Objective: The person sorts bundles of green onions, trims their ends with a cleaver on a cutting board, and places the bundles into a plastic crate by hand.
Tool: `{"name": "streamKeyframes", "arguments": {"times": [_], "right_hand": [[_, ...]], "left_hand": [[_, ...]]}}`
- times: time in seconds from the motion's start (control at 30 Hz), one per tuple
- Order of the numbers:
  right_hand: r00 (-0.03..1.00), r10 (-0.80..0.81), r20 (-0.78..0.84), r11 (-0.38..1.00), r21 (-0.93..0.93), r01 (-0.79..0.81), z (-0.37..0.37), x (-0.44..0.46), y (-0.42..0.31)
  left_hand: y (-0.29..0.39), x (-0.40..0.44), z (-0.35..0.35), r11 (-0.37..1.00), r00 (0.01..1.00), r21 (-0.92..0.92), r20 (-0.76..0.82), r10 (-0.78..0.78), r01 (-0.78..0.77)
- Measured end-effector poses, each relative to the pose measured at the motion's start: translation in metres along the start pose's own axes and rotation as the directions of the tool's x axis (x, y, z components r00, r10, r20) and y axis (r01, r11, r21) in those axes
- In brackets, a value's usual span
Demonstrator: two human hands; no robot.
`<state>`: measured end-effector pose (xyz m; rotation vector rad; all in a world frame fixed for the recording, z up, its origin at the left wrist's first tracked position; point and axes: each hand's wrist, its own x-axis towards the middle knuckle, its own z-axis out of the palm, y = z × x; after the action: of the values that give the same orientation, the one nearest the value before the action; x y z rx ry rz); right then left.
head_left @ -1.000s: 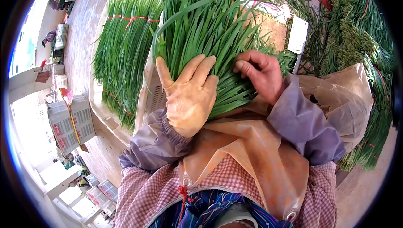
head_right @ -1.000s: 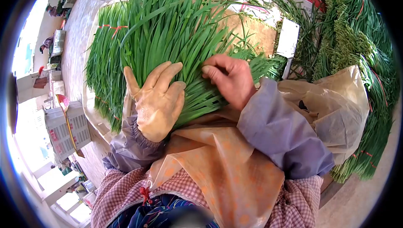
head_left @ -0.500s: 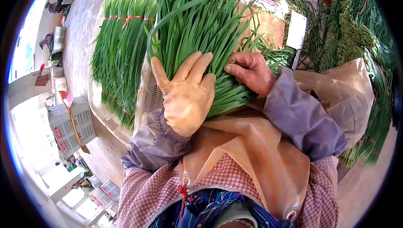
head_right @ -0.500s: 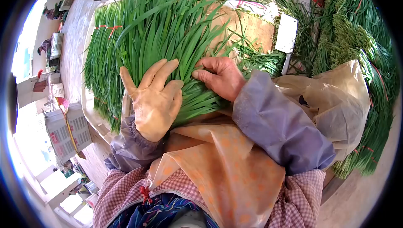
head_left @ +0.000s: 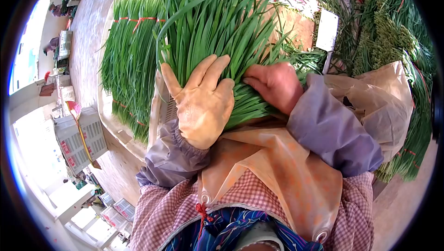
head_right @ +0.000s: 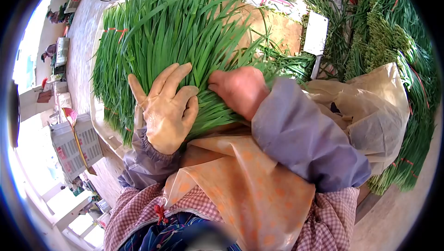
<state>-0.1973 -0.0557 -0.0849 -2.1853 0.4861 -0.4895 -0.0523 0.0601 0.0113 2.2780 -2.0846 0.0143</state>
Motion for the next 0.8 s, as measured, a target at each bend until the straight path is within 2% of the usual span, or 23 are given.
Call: {"name": "streamKeyframes", "arguments": {"times": [0.03,0.13,0.27,0.4,0.43,0.47,0.5,0.53,0.57,0.6,0.63,0.67,0.73,0.8], "right_hand": [[0.998,-0.015,-0.057,0.998,-0.06,0.012,0.002,-0.002,-0.007],[0.995,-0.09,-0.051,0.971,-0.226,0.076,-0.006,0.0,-0.018],[0.977,0.071,-0.2,0.994,0.09,-0.053,0.007,0.0,-0.012],[0.978,0.017,-0.208,0.938,-0.336,-0.088,0.003,-0.001,0.017],[0.919,-0.055,-0.391,0.976,-0.215,-0.033,-0.003,0.003,0.03],[0.916,0.056,-0.397,0.986,-0.125,-0.115,-0.016,0.002,0.036],[0.907,0.079,-0.415,0.988,-0.089,-0.126,-0.03,0.001,0.04],[0.899,0.175,-0.401,0.97,-0.088,-0.228,-0.044,-0.003,0.053],[0.883,0.126,-0.452,0.946,-0.214,-0.244,-0.058,-0.007,0.072],[0.837,0.333,-0.435,0.754,-0.409,-0.513,-0.076,-0.008,0.074],[0.872,0.145,-0.467,0.546,-0.698,-0.464,-0.091,-0.008,0.071],[0.83,-0.046,-0.556,0.582,-0.69,-0.43,-0.096,-0.006,0.067],[0.804,-0.253,-0.539,0.738,-0.644,-0.2,-0.098,0.0,0.04],[0.906,-0.153,-0.394,0.957,-0.289,0.036,-0.07,-0.003,0.003]], "left_hand": [[0.0,0.0,0.0,1.0,1.0,0.003,-0.002,-0.004,0.004],[0.0,0.001,0.001,1.0,1.0,0.005,-0.008,-0.007,0.007],[-0.001,0.0,0.001,1.0,1.0,-0.013,-0.021,-0.007,0.007],[-0.002,0.0,0.002,1.0,1.0,-0.019,-0.028,0.005,-0.005],[-0.002,-0.001,0.002,1.0,1.0,-0.021,-0.029,0.0,-0.001],[-0.002,-0.001,0.002,1.0,1.0,-0.023,-0.031,-0.004,0.003],[-0.002,-0.001,0.002,1.0,0.999,-0.025,-0.033,-0.009,0.008],[-0.002,-0.001,0.002,0.999,0.999,-0.033,-0.038,-0.006,0.005],[-0.003,-0.002,0.003,0.999,0.999,-0.04,-0.043,-0.005,0.003],[-0.003,-0.002,0.003,0.999,0.999,-0.046,-0.048,-0.003,0.001],[-0.003,-0.002,0.003,0.999,0.999,-0.05,-0.046,-0.006,0.004],[-0.003,-0.002,0.004,0.998,0.999,-0.055,-0.045,-0.005,0.003],[-0.002,0.0,0.003,0.998,0.999,-0.059,-0.035,-0.005,0.003],[0.0,0.003,0.0,0.998,1.0,-0.055,-0.017,0.003,-0.004]]}}
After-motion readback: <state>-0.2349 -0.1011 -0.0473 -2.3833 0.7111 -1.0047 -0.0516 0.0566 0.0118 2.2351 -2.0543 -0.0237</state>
